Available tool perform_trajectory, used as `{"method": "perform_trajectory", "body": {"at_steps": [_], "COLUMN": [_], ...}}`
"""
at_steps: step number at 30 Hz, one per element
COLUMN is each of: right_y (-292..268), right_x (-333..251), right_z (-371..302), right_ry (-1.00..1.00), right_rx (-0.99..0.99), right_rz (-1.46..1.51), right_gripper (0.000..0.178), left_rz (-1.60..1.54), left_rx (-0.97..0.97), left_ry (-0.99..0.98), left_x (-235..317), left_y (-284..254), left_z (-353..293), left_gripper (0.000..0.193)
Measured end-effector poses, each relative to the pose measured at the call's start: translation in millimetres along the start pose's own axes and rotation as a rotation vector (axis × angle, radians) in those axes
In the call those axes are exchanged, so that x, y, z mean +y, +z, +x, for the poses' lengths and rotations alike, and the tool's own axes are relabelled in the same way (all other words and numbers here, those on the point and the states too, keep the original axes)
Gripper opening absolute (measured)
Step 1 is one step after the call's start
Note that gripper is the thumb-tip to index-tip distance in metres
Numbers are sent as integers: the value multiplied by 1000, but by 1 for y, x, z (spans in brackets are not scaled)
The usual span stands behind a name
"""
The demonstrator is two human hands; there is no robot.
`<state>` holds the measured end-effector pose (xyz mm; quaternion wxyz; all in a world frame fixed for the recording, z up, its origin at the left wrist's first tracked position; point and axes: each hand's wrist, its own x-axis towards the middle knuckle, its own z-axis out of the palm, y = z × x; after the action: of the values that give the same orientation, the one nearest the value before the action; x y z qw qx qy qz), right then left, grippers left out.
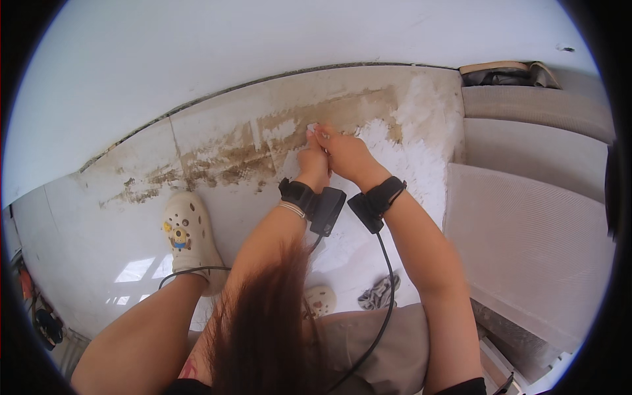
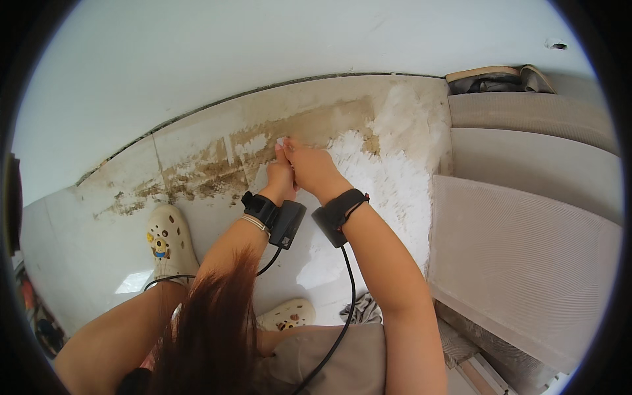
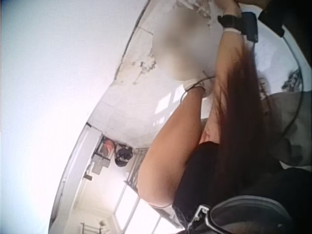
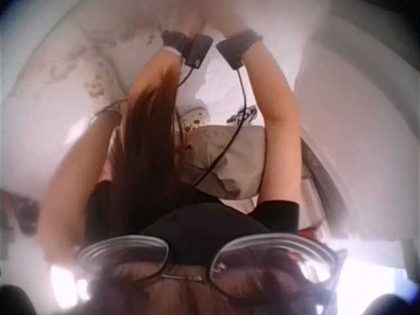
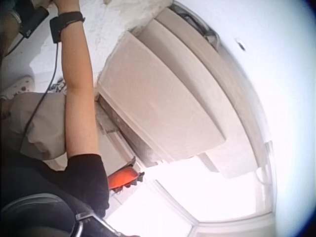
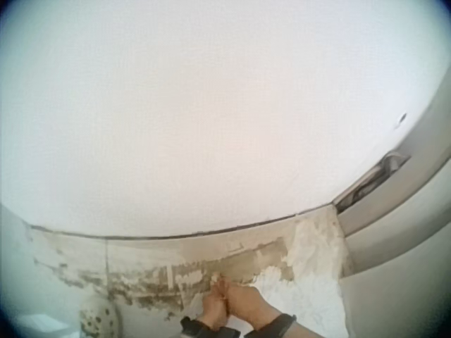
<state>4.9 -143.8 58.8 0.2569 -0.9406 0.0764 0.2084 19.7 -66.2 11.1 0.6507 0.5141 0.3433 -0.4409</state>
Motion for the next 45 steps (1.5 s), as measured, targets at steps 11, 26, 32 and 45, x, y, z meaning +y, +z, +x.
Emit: {"method": "perform_trajectory", "body": {"at_steps": [11, 26, 32, 45], "right_y": [-3, -4, 7, 57], "right_x": [-10, -17, -20, -28], "right_z": [-1, -9, -37, -57], "right_ry": [-54, -40, 61, 130], "right_rx": [43, 3, 71, 174], "right_rz": [-243, -127, 95, -56], "right_gripper": [34, 47, 53, 61], "left_rz": [74, -238, -331, 314], "left_rx": [-58, -307, -572, -500], "left_ry": [47, -164, -193, -89], "left_x": [8, 10, -18, -5], "left_y": [-3, -27, -53, -65], "left_z": [-4, -10, -23, -58], "left_gripper": [55, 43, 35, 37]}}
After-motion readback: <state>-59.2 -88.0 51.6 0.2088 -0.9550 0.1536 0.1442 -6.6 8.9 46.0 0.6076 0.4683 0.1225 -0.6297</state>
